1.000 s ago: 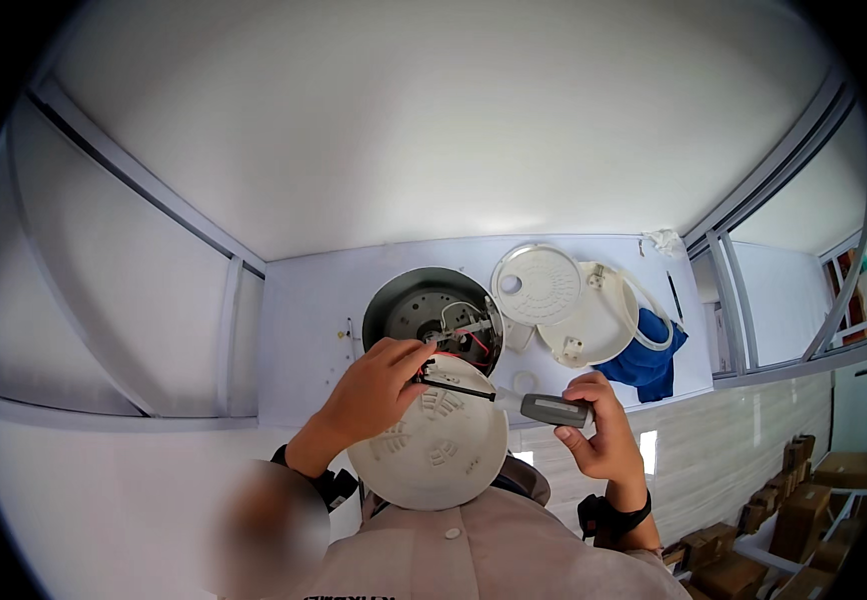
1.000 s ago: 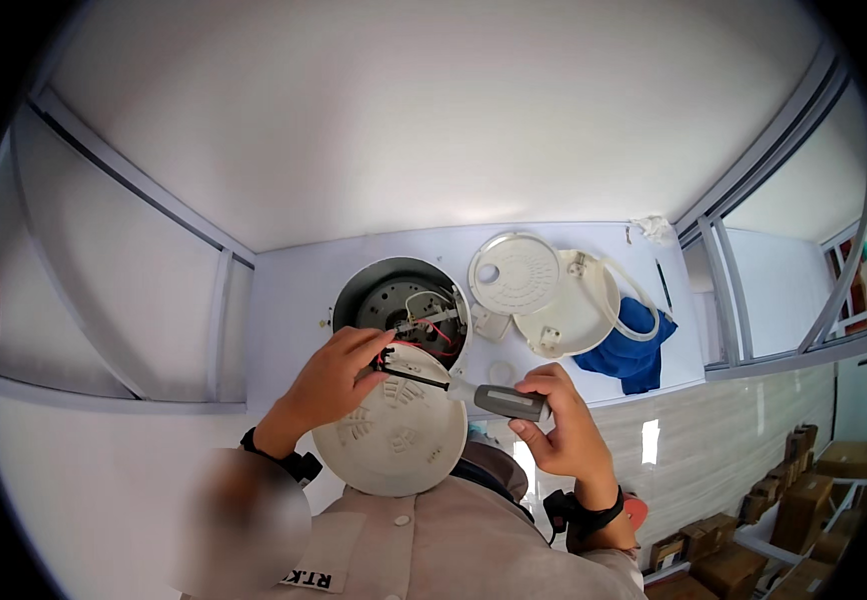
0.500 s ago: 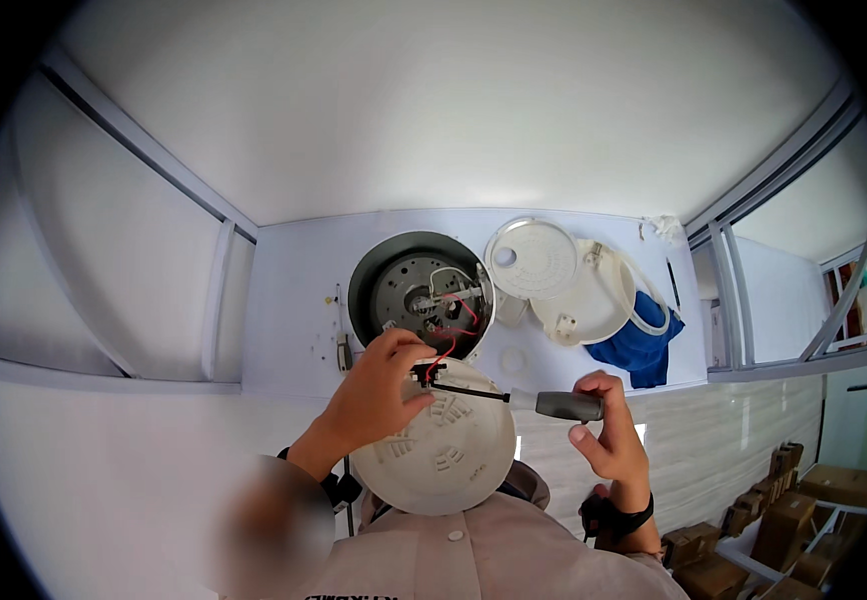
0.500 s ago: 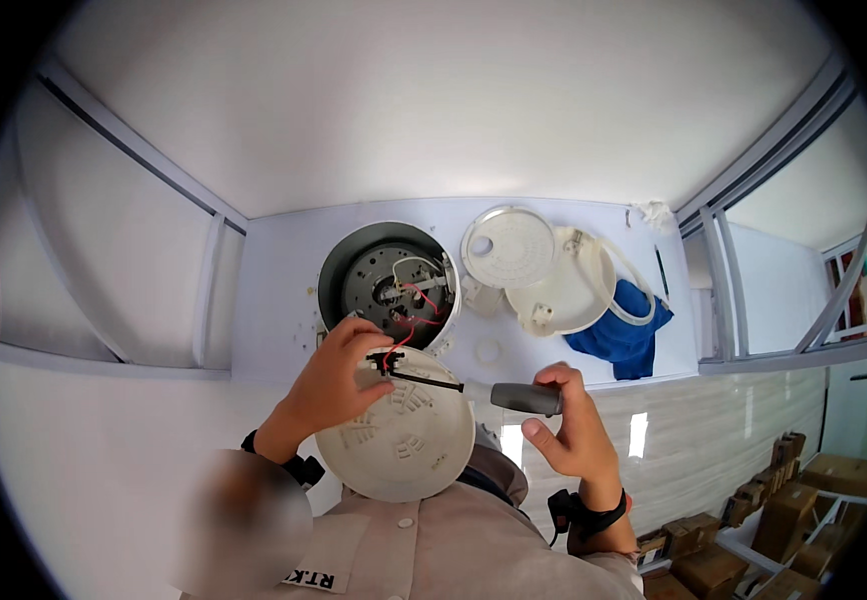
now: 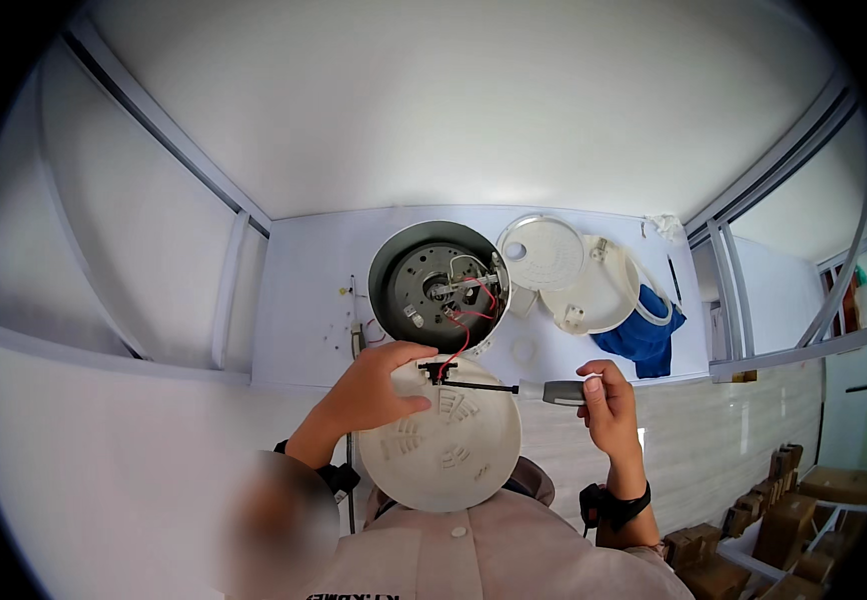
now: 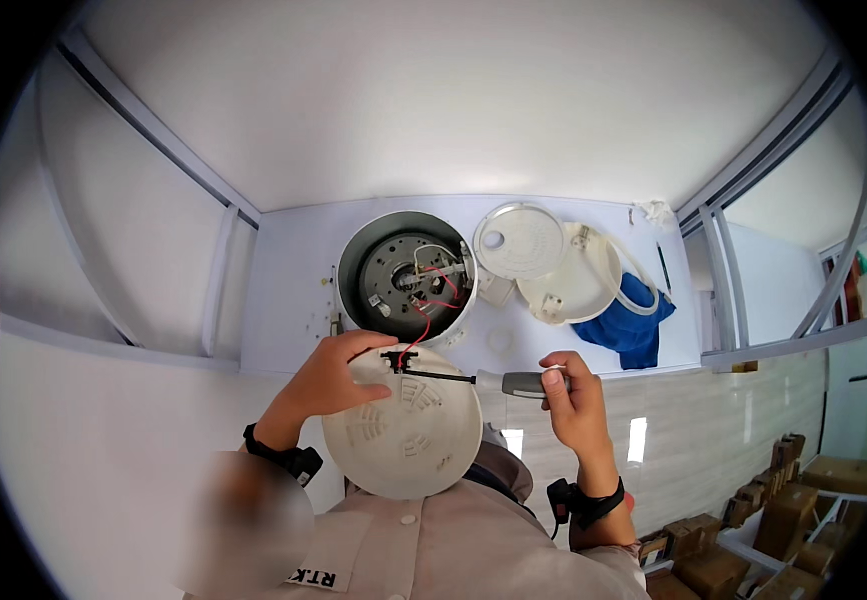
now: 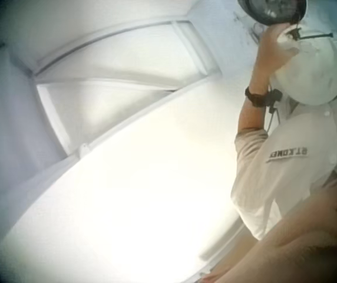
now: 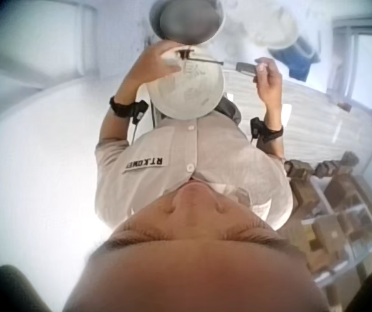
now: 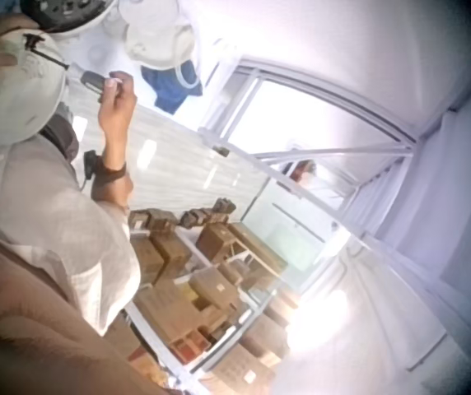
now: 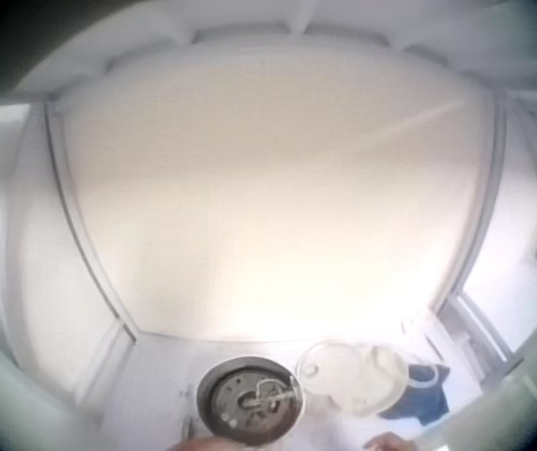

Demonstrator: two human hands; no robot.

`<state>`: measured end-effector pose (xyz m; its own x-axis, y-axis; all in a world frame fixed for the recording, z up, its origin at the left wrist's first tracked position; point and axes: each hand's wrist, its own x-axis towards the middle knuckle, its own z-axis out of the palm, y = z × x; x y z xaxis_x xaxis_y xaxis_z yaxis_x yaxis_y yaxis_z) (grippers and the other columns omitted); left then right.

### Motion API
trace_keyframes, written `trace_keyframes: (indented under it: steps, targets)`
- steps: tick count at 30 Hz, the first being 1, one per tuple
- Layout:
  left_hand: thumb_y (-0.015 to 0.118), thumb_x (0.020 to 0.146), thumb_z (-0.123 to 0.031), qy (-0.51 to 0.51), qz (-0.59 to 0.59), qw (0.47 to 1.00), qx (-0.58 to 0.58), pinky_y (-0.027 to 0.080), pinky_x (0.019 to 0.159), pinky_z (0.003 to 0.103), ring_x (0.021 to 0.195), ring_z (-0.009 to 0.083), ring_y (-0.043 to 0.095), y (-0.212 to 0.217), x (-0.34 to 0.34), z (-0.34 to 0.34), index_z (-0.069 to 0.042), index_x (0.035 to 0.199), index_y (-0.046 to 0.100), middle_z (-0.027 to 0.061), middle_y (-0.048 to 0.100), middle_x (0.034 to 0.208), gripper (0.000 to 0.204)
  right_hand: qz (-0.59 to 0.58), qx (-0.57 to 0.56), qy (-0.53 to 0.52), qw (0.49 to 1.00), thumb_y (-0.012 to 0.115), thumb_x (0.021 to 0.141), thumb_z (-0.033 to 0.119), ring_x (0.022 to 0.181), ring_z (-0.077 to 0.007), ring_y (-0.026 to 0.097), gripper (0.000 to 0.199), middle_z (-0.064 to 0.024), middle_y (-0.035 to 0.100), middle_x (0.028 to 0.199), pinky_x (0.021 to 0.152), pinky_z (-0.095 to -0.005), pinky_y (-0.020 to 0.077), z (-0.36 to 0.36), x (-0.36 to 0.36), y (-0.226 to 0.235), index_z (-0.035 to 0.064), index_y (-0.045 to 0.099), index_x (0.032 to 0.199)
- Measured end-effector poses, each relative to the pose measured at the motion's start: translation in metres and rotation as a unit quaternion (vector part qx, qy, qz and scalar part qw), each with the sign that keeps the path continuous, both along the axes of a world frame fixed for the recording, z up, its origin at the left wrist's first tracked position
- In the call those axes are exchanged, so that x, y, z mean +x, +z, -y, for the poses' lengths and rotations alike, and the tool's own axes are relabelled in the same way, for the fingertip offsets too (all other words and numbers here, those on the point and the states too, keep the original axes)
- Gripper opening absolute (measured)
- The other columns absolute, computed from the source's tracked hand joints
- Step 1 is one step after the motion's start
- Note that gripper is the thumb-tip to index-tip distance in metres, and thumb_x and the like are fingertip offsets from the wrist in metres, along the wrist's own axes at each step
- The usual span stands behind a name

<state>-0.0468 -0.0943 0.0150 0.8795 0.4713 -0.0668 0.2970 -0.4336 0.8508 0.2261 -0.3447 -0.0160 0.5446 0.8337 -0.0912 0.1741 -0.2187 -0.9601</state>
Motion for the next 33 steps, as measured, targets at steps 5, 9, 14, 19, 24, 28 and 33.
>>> trace_keyframes:
  steps: [5, 9, 14, 19, 24, 28, 33]
  targets:
    - [0.086, 0.074, -0.005, 0.004, -0.001, 0.989, -0.145, 0.052, 0.108, 0.036, 0.123, 0.0224, 0.069, -0.015, -0.021, -0.01, -0.001, 0.138, 0.067, 0.0141, 0.073, 0.134, 0.067, 0.022, 0.021, 0.108, 0.994, 0.06, 0.108, 0.025, 0.091, -0.0097, 0.056, 0.028, -0.0041, 0.058, 0.107, 0.08, -0.0249, 0.0465, 0.004, -0.004, -0.007, 0.0075, 0.054, 0.129]
    - [0.084, 0.077, -0.002, 0.003, 0.028, 0.98, -0.197, 0.048, 0.113, 0.035, 0.13, 0.0207, 0.065, -0.027, -0.031, -0.017, -0.001, 0.141, 0.065, 0.0133, 0.069, 0.142, 0.067, -0.036, 0.074, 0.101, 0.991, 0.066, 0.1, 0.003, 0.107, -0.0151, 0.049, 0.041, -0.0061, 0.049, 0.122, 0.096, -0.0297, 0.0432, 0.0, -0.011, -0.014, 0.007, 0.046, 0.136]
    - [0.08, 0.079, 0.002, -0.025, 0.062, 0.984, -0.165, 0.044, 0.118, 0.037, 0.138, 0.0235, 0.059, -0.031, -0.033, -0.025, -0.003, 0.138, 0.067, 0.0137, 0.063, 0.149, 0.06, -0.065, 0.149, -0.007, 0.987, 0.068, 0.101, 0.005, 0.101, -0.0125, 0.051, 0.042, -0.0043, 0.053, 0.116, 0.09, -0.0276, 0.0453, -0.011, -0.03, -0.03, 0.007, 0.049, 0.138]
    - [0.08, 0.08, 0.002, -0.05, 0.057, 0.99, -0.119, 0.044, 0.117, 0.04, 0.14, 0.0285, 0.058, -0.039, -0.033, -0.03, -0.004, 0.128, 0.071, 0.0151, 0.064, 0.147, 0.049, 0.054, -0.006, -0.025, 0.998, 0.067, 0.106, 0.02, 0.085, -0.0099, 0.054, 0.036, -0.0029, 0.059, 0.101, 0.079, -0.0244, 0.046, -0.011, -0.025, -0.033, 0.0039, 0.056, 0.136]
    - [0.078, 0.08, 0.006, -0.053, 0.05, 0.991, -0.113, 0.045, 0.117, 0.04, 0.139, 0.029, 0.059, -0.033, -0.027, -0.032, -0.003, 0.125, 0.072, 0.0141, 0.064, 0.148, 0.047, 0.02, -0.077, 0.047, 0.996, 0.063, 0.106, 0.021, 0.092, -0.0144, 0.054, 0.035, -0.0077, 0.059, 0.111, 0.087, -0.0277, 0.046, -0.008, -0.022, 0.002, 0.0036, 0.055, 0.136]
    - [0.078, 0.08, 0.008, -0.052, 0.054, 0.99, -0.121, 0.048, 0.114, 0.039, 0.136, 0.0275, 0.061, -0.035, -0.024, -0.027, -0.003, 0.126, 0.071, 0.0107, 0.063, 0.148, 0.047, 0.035, 0.097, 0.056, 0.993, 0.063, 0.103, 0.013, 0.102, -0.019, 0.052, 0.034, -0.0116, 0.055, 0.12, 0.097, -0.0335, 0.0441, -0.003, -0.027, 0.004, 0.004, 0.055, 0.134]
    - [0.077, 0.08, 0.008, -0.034, 0.048, 0.99, -0.125, 0.048, 0.113, 0.037, 0.136, 0.0269, 0.062, -0.033, -0.015, -0.012, -0.002, 0.124, 0.07, 0.0101, 0.063, 0.149, 0.046, 0.028, 0.115, 0.01, 0.993, 0.066, 0.104, 0.017, 0.095, -0.0179, 0.056, 0.033, -0.0102, 0.059, 0.109, 0.089, -0.0321, 0.0472, 0.006, -0.015, -0.023, 0.0041, 0.056, 0.132]
